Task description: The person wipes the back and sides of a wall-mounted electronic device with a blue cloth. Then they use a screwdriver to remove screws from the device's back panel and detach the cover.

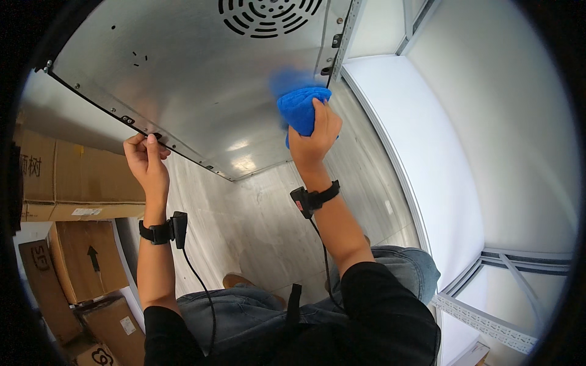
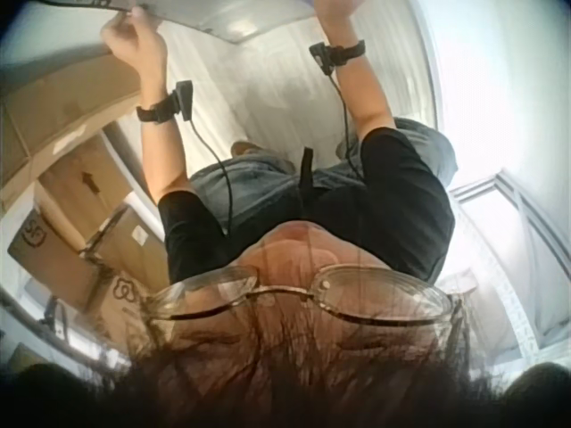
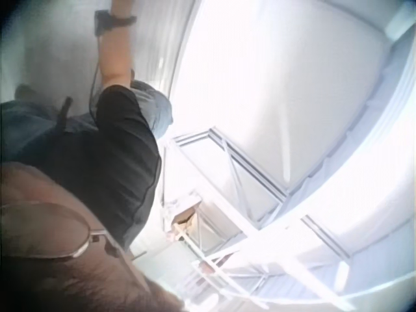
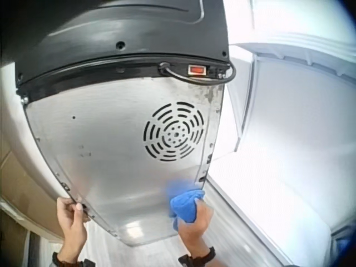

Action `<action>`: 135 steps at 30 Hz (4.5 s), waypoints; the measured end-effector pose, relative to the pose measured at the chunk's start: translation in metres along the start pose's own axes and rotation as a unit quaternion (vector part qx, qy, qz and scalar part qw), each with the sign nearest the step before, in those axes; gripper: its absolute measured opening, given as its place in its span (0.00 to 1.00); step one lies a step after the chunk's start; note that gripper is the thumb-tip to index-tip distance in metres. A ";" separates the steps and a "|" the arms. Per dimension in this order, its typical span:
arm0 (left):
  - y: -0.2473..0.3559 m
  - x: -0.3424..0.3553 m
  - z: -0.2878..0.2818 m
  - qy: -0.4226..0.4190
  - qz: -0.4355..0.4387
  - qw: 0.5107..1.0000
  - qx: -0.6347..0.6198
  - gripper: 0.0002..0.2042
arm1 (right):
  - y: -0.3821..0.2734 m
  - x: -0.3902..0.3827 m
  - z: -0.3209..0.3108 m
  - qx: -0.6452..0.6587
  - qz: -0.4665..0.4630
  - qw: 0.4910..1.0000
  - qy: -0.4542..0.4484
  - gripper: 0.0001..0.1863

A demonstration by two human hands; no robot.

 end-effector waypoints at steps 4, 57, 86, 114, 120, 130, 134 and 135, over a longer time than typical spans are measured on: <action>-0.002 0.000 -0.002 0.006 0.001 1.000 0.014 0.09 | -0.002 0.000 -0.001 0.022 0.004 1.000 -0.014 0.33; 0.090 0.037 0.005 -0.027 0.239 0.963 0.123 0.25 | -0.139 0.204 -0.043 0.078 -0.079 0.994 0.024 0.38; 0.086 0.037 0.016 0.047 0.247 0.959 0.129 0.25 | -0.119 0.214 -0.064 0.014 -0.088 0.996 0.005 0.36; 0.064 0.027 0.009 -0.128 0.043 0.986 0.097 0.09 | -0.099 -0.059 0.054 0.099 -0.308 0.916 -0.237 0.22; 0.067 0.024 0.016 -0.241 -0.037 0.961 0.135 0.10 | -0.076 -0.041 0.040 0.133 -0.252 0.927 -0.243 0.26; 0.078 0.021 0.032 -0.332 -0.013 0.926 0.177 0.13 | -0.037 0.046 0.005 0.131 -0.010 0.991 -0.010 0.38; 0.082 0.023 0.031 -0.332 -0.009 0.927 0.175 0.17 | -0.059 0.072 -0.002 0.135 0.019 0.991 -0.002 0.40; 0.081 0.025 0.030 -0.337 -0.020 0.925 0.174 0.18 | -0.066 0.078 -0.003 0.146 0.004 0.989 -0.007 0.41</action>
Point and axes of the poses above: each hand's wrist, its own x-axis towards the middle knuckle, its own z-axis out of the palm, y = z × x, the point moved 2 cm from there along x, towards the middle knuckle, and after that the axes turned 2 degrees about -y, right-handed, at the moved point
